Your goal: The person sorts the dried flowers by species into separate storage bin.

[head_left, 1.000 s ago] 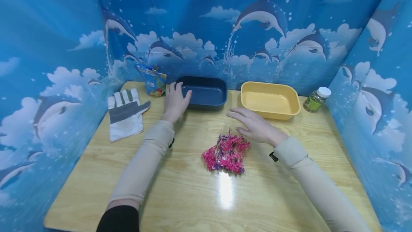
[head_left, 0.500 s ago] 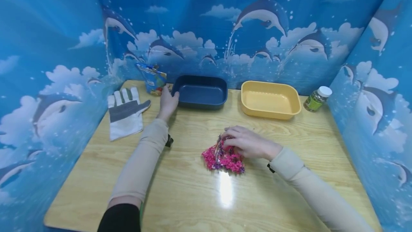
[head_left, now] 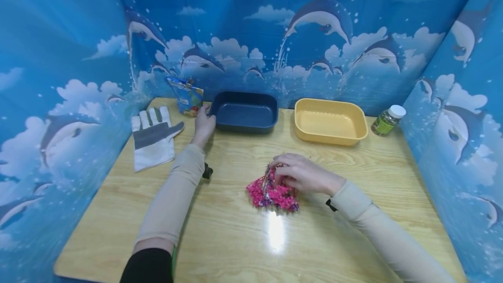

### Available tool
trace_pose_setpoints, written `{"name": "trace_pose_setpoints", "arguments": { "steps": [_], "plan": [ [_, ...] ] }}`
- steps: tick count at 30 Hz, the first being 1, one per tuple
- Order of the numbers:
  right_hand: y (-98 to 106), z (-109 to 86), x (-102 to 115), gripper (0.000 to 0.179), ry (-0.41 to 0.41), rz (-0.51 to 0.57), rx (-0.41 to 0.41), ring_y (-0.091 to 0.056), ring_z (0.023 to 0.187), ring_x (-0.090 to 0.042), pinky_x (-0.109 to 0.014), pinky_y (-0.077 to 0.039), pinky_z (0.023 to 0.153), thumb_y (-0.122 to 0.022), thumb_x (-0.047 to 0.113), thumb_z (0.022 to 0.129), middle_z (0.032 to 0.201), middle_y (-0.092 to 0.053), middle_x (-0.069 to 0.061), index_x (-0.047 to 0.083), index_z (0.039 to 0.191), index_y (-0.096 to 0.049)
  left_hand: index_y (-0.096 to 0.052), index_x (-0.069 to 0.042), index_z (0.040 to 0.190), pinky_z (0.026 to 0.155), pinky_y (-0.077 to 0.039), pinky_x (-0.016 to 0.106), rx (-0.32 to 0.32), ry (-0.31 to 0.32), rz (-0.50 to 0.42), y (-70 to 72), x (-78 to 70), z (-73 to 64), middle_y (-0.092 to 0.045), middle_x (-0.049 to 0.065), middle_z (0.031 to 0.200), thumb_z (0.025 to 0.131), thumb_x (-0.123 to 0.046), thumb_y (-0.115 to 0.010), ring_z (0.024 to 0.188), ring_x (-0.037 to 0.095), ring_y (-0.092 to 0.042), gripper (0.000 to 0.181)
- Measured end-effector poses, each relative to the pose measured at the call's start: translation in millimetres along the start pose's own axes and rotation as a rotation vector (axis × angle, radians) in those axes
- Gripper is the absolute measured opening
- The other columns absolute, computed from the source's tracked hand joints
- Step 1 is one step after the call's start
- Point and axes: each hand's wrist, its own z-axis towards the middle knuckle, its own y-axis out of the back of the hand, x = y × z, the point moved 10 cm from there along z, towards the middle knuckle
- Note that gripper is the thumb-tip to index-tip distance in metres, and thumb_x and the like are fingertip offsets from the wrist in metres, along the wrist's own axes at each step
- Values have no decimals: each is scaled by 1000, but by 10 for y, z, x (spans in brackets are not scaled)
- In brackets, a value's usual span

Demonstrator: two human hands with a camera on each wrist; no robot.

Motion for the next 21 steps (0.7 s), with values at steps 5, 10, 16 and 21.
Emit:
{"name": "trace_pose_setpoints", "arguments": {
  "steps": [5, 10, 16, 21],
  "plan": [
    [181, 0, 6, 25, 6, 82, -72, -67, 122, -24, -55, -50, 115, -82, 6, 84, 130, -71, -6, 21, 101, -74, -33, -4, 163, 127, -39, 51, 10, -4, 1, -10, -8, -12, -44, 25, 161, 103, -8, -43, 152, 40, -41, 62],
    [322, -22, -68, 21, -76, 179, -81, -66, 125, -24, -74, -27, 124, -80, 8, 89, 131, -71, -3, 22, 104, -73, -32, -5, 164, 124, -41, 52, 26, -12, -11, -19, -11, -24, -45, 25, 161, 103, -7, -42, 151, 40, -42, 62],
    [498, -1, -75, 19, -38, 193, -160, -69, 117, -22, -39, -62, 99, -79, 8, 91, 127, -73, -7, 17, 107, -74, -31, -5, 165, 126, -39, 52, 34, -16, -24, -14, 3, -24, -42, 24, 163, 103, -6, -41, 153, 40, -40, 62],
    [625, 53, -111, 23, -30, 203, -236, -70, 113, -20, -36, -63, 94, -79, 3, 90, 122, -74, -5, 14, 109, -73, -31, -6, 165, 127, -38, 51, 42, -5, -39, -14, 21, -32, -42, 23, 164, 102, -5, -40, 154, 38, -39, 63]
  ]
}}
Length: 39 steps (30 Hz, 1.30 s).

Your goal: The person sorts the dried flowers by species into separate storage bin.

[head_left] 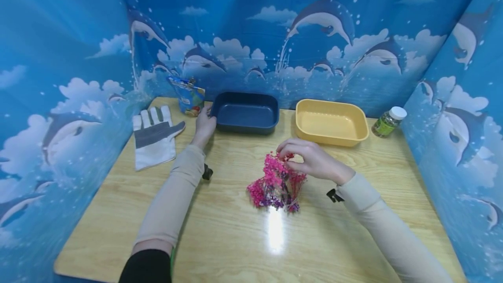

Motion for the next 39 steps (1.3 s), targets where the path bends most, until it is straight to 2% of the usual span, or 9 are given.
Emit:
{"name": "trace_pose_setpoints", "arguments": {
  "steps": [4, 7, 15, 21, 28, 39],
  "plan": [
    [99, 108, -40, 27, 8, 9, -84, -72, 107, -22, -38, -63, 93, -78, -4, 88, 115, -75, -7, 9, 111, -72, -29, -7, 166, 127, -38, 50, 7, 19, -17, 8, 9, -14, -40, 22, 165, 103, -5, -39, 155, 37, -37, 64],
    [141, 192, -118, 26, -25, 43, -124, -72, 104, -22, -38, -64, 91, -77, -5, 89, 111, -75, -8, 6, 113, -72, -30, -8, 166, 127, -39, 51, 1, 25, -22, 19, 15, -23, -41, 21, 165, 102, -4, -39, 154, 37, -38, 65],
    [197, 463, -486, 20, -256, 120, -202, -70, 100, -25, -37, -64, 81, -70, 2, 99, 115, -71, -12, 7, 118, -69, -34, -5, 164, 127, -38, 50, -24, -15, 5, 35, -12, -17, -44, 23, 163, 101, -4, -42, 152, 39, -41, 64],
    [191, 637, -733, 23, -382, 180, -253, -67, 106, -29, -45, -62, 89, -67, 5, 102, 119, -66, -12, 7, 125, -66, -37, -7, 163, 129, -36, 48, -31, 5, 3, 48, 24, -17, -46, 22, 162, 99, -1, -43, 153, 38, -41, 65],
    [168, 837, -940, 25, -477, 221, -274, -64, 113, -29, -48, -58, 97, -66, 8, 103, 127, -65, -12, 8, 128, -65, -37, -7, 163, 129, -36, 50, -27, -2, -5, 68, 9, -20, -45, 21, 163, 99, -2, -43, 155, 38, -39, 65],
    [-18, 1219, -1117, 26, -555, 209, -252, -61, 111, -30, -46, -53, 97, -65, 7, 103, 130, -65, -15, 6, 130, -64, -37, -8, 163, 129, -35, 50, -11, -5, -7, 66, -3, -56, -44, 22, 163, 102, -3, -46, 154, 39, -39, 63]
  ]
}}
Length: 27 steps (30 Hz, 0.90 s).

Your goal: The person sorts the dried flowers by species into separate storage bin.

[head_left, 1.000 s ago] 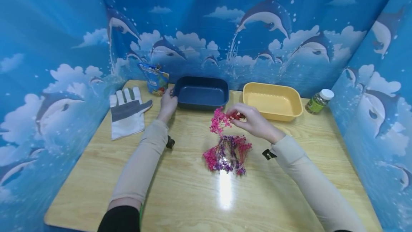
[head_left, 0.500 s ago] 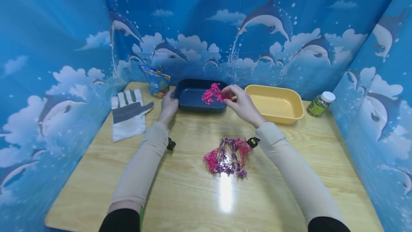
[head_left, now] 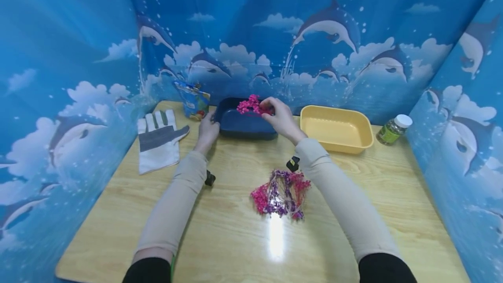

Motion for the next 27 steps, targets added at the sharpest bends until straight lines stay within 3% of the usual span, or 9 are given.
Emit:
{"name": "trace_pose_setpoints", "arguments": {
  "steps": [11, 27],
  "plan": [
    [-422, 227, -39, 24, -76, 12, 47, -61, 116, -27, -47, -54, 100, -65, 11, 104, 134, -65, -10, 12, 128, -65, -35, -10, 164, 129, -35, 51, 17, 17, -33, 12, 41, 26, -42, 20, 166, 103, -4, -43, 156, 38, -37, 62],
    [-827, 380, -139, 26, -63, -41, 67, -61, 114, -30, -47, -53, 100, -67, 4, 100, 126, -66, -15, 6, 126, -66, -36, -6, 163, 129, -36, 52, -14, -4, 17, 67, 53, 3, -42, 21, 166, 103, -5, -44, 154, 40, -39, 61]
  ]
}}
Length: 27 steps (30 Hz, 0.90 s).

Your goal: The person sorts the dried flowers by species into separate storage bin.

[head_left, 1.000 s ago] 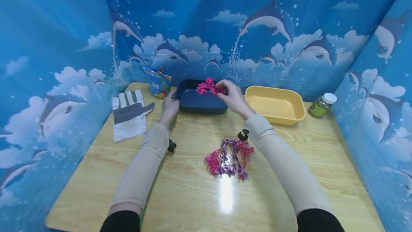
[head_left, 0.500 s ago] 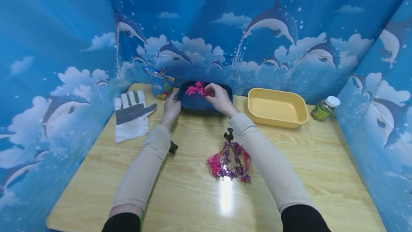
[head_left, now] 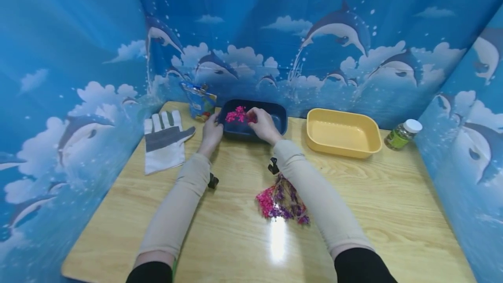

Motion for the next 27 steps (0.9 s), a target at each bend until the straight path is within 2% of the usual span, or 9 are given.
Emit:
{"name": "trace_pose_setpoints", "arguments": {
  "steps": [5, 12, 15, 20, 27],
  "plan": [
    [-49, 21, -25, 29, -12, -4, 3, -63, 114, -32, -45, -54, 101, -67, 2, 98, 126, -67, -17, 3, 126, -66, -37, -6, 163, 129, -36, 52, 6, -8, -8, -23, 13, 13, -43, 22, 164, 103, -6, -46, 153, 40, -40, 60],
    [-83, 11, -36, 36, -26, 13, 112, -62, 132, -35, -50, -53, 111, -62, 12, 105, 141, -65, -19, 2, 140, -59, -39, -7, 162, 129, -35, 53, -14, -15, -6, 7, 23, 23, -46, 23, 163, 103, -6, -47, 153, 41, -40, 59],
    [63, -39, -66, 39, -39, 19, 116, -58, 137, -36, -54, -50, 114, -59, 16, 107, 147, -61, -19, 4, 144, -57, -40, -7, 161, 129, -35, 52, -19, -22, 0, -1, -1, 12, -47, 23, 162, 103, -5, -47, 152, 41, -42, 59],
    [334, -123, -79, 38, -54, 34, 103, -58, 137, -35, -51, -50, 115, -58, 24, 109, 151, -58, -17, 9, 145, -56, -40, -8, 162, 129, -35, 51, -11, -2, -2, -8, 6, 14, -45, 21, 164, 105, -9, -49, 154, 39, -40, 57],
    [669, -354, 54, 39, 0, 74, 89, -61, 132, -34, -51, -51, 113, -58, 22, 109, 150, -58, -18, 9, 145, -55, -38, -11, 163, 131, -32, 50, 2, 54, -33, -19, 22, 8, -42, 18, 167, 103, -30, -57, 156, 37, -38, 65]
  ]
}}
